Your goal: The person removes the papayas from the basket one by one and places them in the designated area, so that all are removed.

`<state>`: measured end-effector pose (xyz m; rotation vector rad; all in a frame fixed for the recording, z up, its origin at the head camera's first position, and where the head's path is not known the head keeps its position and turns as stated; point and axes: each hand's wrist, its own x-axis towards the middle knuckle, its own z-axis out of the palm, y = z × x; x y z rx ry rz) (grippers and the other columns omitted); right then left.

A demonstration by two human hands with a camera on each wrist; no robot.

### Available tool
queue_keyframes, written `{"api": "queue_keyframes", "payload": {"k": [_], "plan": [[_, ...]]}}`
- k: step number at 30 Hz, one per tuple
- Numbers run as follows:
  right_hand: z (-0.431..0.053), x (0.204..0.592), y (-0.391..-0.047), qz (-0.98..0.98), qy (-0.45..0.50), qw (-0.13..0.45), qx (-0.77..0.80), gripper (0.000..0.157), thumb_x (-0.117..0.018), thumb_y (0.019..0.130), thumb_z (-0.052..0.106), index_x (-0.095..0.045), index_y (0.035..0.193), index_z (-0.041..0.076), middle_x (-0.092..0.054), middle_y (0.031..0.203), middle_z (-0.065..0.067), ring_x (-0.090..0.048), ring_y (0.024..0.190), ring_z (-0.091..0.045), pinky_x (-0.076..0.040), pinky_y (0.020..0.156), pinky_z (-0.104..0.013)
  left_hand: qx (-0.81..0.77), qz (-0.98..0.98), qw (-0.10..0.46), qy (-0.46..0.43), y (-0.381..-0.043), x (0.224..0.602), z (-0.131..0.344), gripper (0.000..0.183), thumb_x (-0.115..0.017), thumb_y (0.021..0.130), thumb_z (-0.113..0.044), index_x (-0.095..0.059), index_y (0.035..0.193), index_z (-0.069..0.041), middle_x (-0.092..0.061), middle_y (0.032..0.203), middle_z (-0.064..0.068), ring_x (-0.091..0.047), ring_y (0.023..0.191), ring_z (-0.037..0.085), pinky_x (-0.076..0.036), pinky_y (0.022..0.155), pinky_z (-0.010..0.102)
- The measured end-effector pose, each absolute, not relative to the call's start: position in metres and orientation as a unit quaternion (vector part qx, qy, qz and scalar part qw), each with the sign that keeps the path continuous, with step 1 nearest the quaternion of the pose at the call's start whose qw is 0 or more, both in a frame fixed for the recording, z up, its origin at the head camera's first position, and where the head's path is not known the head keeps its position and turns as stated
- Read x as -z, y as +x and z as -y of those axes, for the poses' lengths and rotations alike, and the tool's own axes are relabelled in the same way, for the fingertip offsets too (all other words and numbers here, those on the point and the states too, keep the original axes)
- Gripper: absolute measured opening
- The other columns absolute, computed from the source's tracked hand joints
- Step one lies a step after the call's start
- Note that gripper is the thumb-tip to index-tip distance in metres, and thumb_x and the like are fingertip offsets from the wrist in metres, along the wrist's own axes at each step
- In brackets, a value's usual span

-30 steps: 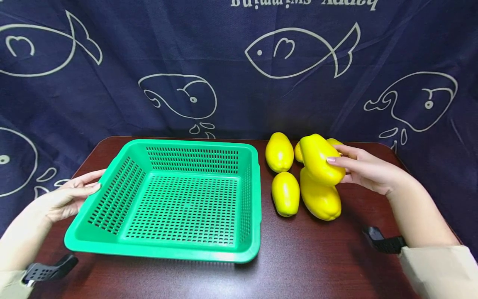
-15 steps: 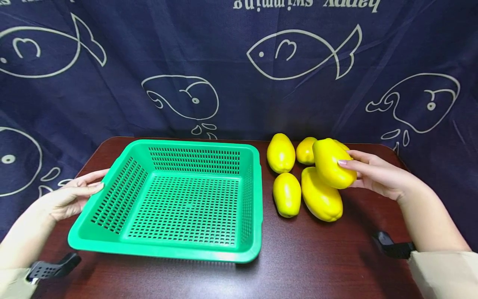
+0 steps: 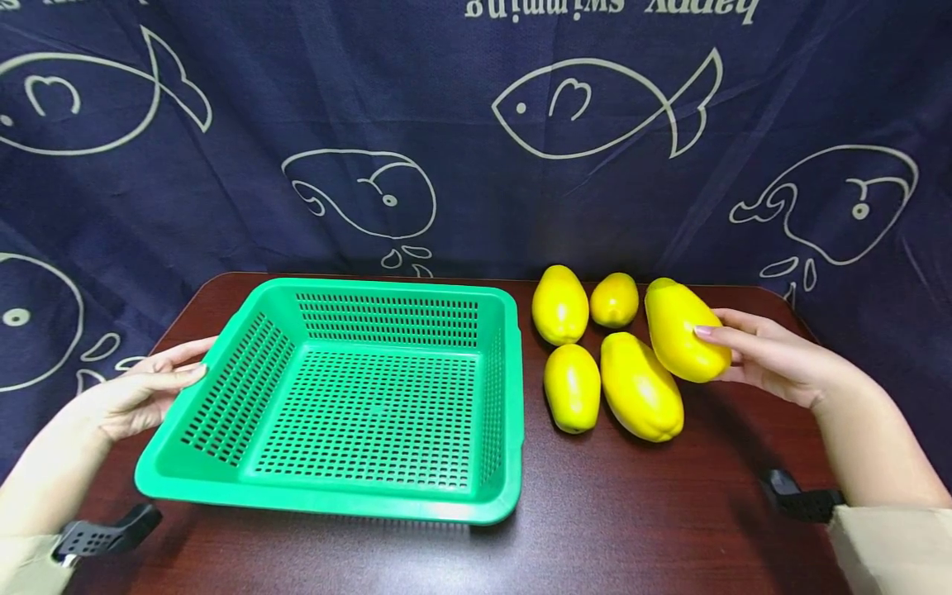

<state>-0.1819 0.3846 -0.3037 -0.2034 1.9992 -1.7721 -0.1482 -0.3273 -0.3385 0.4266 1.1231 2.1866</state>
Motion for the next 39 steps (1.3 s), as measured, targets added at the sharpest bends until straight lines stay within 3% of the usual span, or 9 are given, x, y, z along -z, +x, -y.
{"api": "queue_keyframes", "payload": {"k": [11, 17, 20, 24, 30, 39], "plan": [[-0.408, 0.316, -0.177, -0.749, -0.028, 0.223, 0.624, 0.028, -0.036, 0.101, 0.009, -0.054, 0.107, 0.03, -0.062, 0.098, -0.003, -0.064, 0.086, -0.018, -0.056, 0.073, -0.035, -0.83, -0.424, 0.324, 0.163, -0.148, 0.336, 0.325, 0.045, -0.031, 0.097, 0.01, -0.056, 0.128, -0.012, -0.062, 0.118, 0.011, -0.061, 0.106, 0.024, -0.051, 0.087, 0.037], [-0.415, 0.327, -0.174, -0.784, -0.004, 0.227, 0.578, 0.018, -0.038, 0.101, 0.015, -0.039, 0.119, 0.018, -0.061, 0.098, 0.0, -0.064, 0.087, -0.018, -0.055, 0.075, -0.035, -0.831, -0.419, 0.327, 0.165, -0.148, 0.337, 0.326, 0.046, -0.03, 0.097, 0.01, -0.056, 0.129, -0.012, -0.061, 0.119, 0.011, -0.06, 0.107, 0.024, -0.05, 0.087, 0.037], [-0.416, 0.334, -0.174, -0.805, 0.004, 0.231, 0.547, 0.038, -0.039, 0.101, 0.018, -0.024, 0.132, 0.002, -0.06, 0.099, 0.002, -0.063, 0.088, -0.017, -0.055, 0.075, -0.034, -0.83, -0.417, 0.329, 0.168, -0.148, 0.337, 0.326, 0.046, -0.029, 0.098, 0.01, -0.055, 0.13, -0.012, -0.06, 0.12, 0.01, -0.059, 0.107, 0.024, -0.05, 0.088, 0.038], [-0.419, 0.342, -0.173, -0.812, 0.004, 0.237, 0.533, 0.054, -0.039, 0.101, 0.02, -0.011, 0.134, -0.012, -0.059, 0.099, 0.003, -0.062, 0.087, -0.016, -0.055, 0.075, -0.033, -0.829, -0.415, 0.332, 0.173, -0.147, 0.336, 0.326, 0.047, -0.028, 0.098, 0.009, -0.054, 0.131, -0.012, -0.059, 0.121, 0.01, -0.059, 0.108, 0.024, -0.05, 0.088, 0.038], [-0.419, 0.349, -0.171, -0.822, 0.018, 0.258, 0.507, 0.07, -0.038, 0.101, 0.027, 0.002, 0.138, -0.016, -0.054, 0.102, 0.001, -0.06, 0.089, -0.013, -0.054, 0.076, -0.032, -0.829, -0.419, 0.331, 0.169, -0.148, 0.337, 0.327, 0.047, -0.028, 0.098, 0.009, -0.054, 0.131, -0.013, -0.059, 0.121, 0.01, -0.059, 0.108, 0.024, -0.05, 0.088, 0.038], [-0.413, 0.353, -0.168, -0.832, 0.025, 0.273, 0.481, 0.076, -0.037, 0.1, 0.033, 0.003, 0.137, -0.02, -0.049, 0.106, -0.002, -0.056, 0.089, -0.01, -0.052, 0.077, -0.032, -0.826, -0.429, 0.325, 0.166, -0.149, 0.339, 0.329, 0.047, -0.029, 0.098, 0.009, -0.055, 0.13, -0.013, -0.06, 0.12, 0.01, -0.06, 0.107, 0.024, -0.051, 0.087, 0.038]]}}
